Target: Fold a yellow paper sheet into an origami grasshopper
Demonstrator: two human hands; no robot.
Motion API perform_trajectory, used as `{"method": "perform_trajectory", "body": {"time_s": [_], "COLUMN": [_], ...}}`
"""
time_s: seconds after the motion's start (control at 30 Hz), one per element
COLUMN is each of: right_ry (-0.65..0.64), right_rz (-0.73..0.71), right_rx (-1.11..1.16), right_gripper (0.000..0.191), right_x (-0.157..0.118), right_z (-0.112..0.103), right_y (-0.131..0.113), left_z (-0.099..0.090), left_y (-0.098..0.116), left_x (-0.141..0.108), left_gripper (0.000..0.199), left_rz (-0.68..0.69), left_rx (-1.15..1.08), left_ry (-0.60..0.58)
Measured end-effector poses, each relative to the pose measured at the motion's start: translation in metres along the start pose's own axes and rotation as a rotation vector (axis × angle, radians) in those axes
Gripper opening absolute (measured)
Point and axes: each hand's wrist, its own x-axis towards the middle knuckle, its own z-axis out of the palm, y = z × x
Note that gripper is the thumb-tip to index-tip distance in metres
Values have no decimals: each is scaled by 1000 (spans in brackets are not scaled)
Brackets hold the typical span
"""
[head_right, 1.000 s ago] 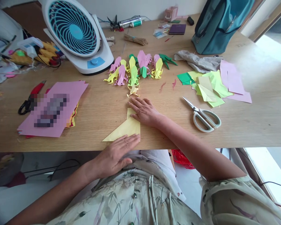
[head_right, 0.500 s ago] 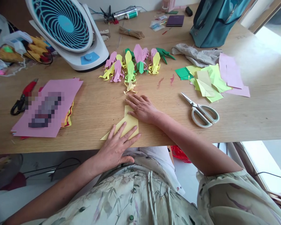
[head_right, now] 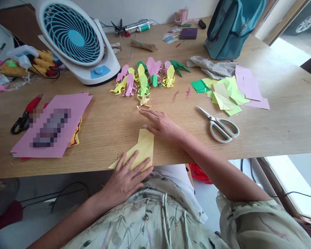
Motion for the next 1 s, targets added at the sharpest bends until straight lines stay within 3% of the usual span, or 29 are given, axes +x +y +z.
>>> {"method": "perform_trajectory", "body": {"time_s": [0.13,0.33,0.47,0.57,0.63,0.73,0.83,0.87,0.9,1.0], "right_ry": [-49,-127,-84,23,106,188,215,235,269,441], "right_rz": [-21,-33,-32,10,81,366,591,631,662,705], "right_rx": [111,-2,-35,-7,100,414,801,890,942,922], "right_gripper": [46,51,53,32,19,24,33,35,37,39], "right_x": [-33,-85,-93,-88,-82,-75,-70,-69,-69,-71], "right_z": [-15,-9,-4,-2,-2,-2,0,1,3,8], "right_y": [-25,-39,-45,-58,-70,-84,-90,-90,-90,-88], "left_z": [4,-5,-32,-62,-82,-96,-83,-74,-64,-38], "left_y": [-2,-7,-10,-17,-23,-30,-27,-23,-19,-6], "left_x": [-5,2,17,36,47,52,44,41,38,40], "left_gripper": [44,33,33,35,35,36,29,25,21,32], "left_rz": [4,7,-60,-100,-133,-307,-444,-494,-557,-731], "left_rx": [-28,-109,-247,-351,-305,-152,-250,-362,-531,-1270], "left_ry": [165,288,361,337,371,600,899,944,910,504]}}
